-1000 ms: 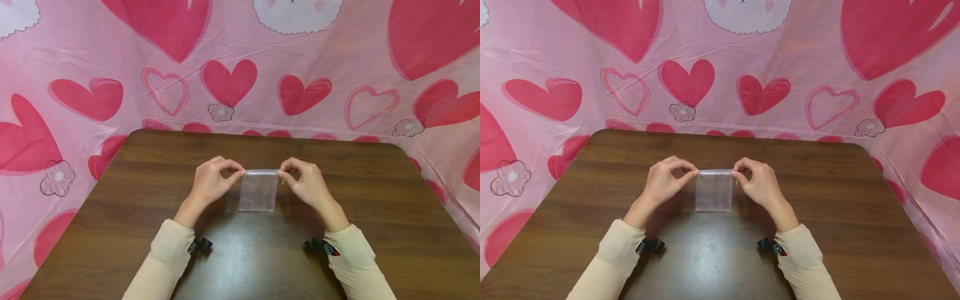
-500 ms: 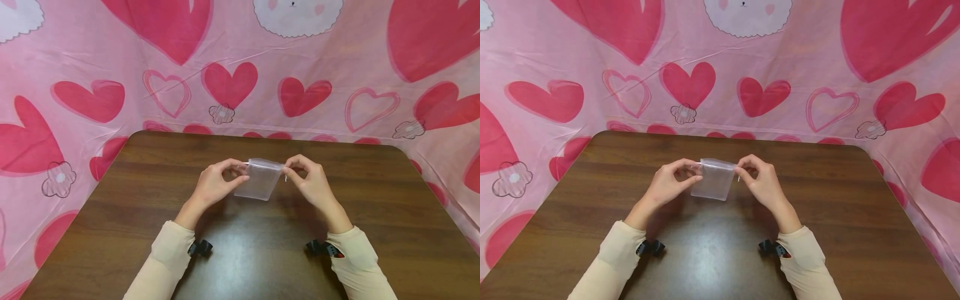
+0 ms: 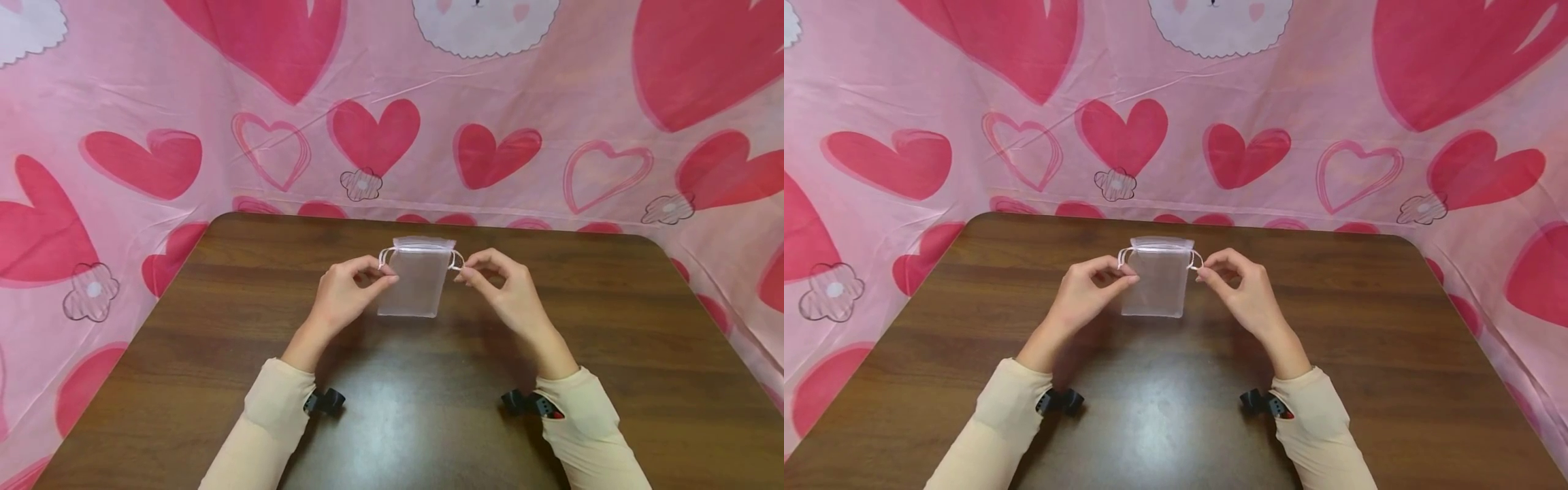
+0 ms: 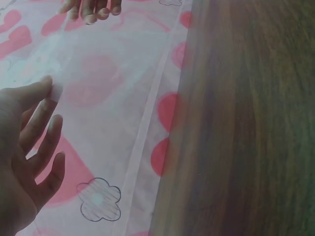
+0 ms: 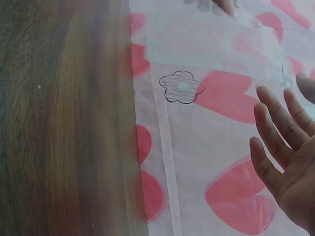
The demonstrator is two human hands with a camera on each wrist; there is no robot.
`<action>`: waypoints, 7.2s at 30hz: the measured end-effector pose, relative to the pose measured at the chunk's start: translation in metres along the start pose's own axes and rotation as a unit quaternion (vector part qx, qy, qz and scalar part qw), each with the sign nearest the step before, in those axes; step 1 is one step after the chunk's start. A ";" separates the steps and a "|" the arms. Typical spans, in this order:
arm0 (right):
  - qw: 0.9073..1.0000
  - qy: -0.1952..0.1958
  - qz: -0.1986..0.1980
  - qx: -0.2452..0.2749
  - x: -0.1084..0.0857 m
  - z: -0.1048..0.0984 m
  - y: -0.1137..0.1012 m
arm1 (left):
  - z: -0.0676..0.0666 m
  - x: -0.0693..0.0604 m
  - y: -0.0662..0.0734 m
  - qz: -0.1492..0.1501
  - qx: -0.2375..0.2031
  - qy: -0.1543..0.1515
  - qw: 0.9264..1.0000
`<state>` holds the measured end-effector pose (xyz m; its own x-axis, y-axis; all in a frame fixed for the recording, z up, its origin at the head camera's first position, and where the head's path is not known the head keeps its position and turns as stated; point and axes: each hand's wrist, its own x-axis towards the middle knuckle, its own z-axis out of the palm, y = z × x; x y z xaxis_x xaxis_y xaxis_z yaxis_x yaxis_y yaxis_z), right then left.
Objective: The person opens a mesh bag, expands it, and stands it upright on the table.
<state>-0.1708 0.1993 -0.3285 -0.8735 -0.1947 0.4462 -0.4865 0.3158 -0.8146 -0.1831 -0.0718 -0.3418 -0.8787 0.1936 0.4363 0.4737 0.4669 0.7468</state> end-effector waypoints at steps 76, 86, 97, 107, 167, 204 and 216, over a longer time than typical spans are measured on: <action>0.997 0.013 -0.082 -0.009 0.001 0.007 0.008 | 0.005 0.001 0.004 -0.095 -0.179 -0.046 0.978; 0.992 0.039 -0.122 -0.006 0.003 0.009 0.011 | 0.006 0.001 0.004 -0.108 -0.196 -0.058 0.973; 0.992 0.111 -0.042 -0.043 0.001 0.011 -0.020 | 0.006 0.000 0.000 -0.099 -0.214 -0.074 0.969; 0.994 0.092 0.000 -0.057 0.001 0.013 -0.032 | 0.003 0.001 0.005 -0.049 -0.161 -0.054 0.984; 0.996 0.032 -0.042 -0.069 0.000 0.018 -0.034 | 0.014 -0.002 0.000 -0.025 -0.106 0.006 0.994; 0.997 0.033 -0.029 -0.068 -0.007 0.017 0.003 | 0.017 -0.003 0.005 -0.043 -0.124 -0.002 0.991; 0.996 0.015 -0.047 -0.075 -0.003 0.021 -0.024 | 0.014 -0.006 0.012 -0.061 -0.075 -0.048 0.994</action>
<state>-0.1556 0.1729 -0.3180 -0.8233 -0.2033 0.5299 -0.5611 0.4326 -0.7057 -0.1731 -0.0554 -0.3426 -0.9282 0.2277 0.2942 0.3610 0.3600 0.8603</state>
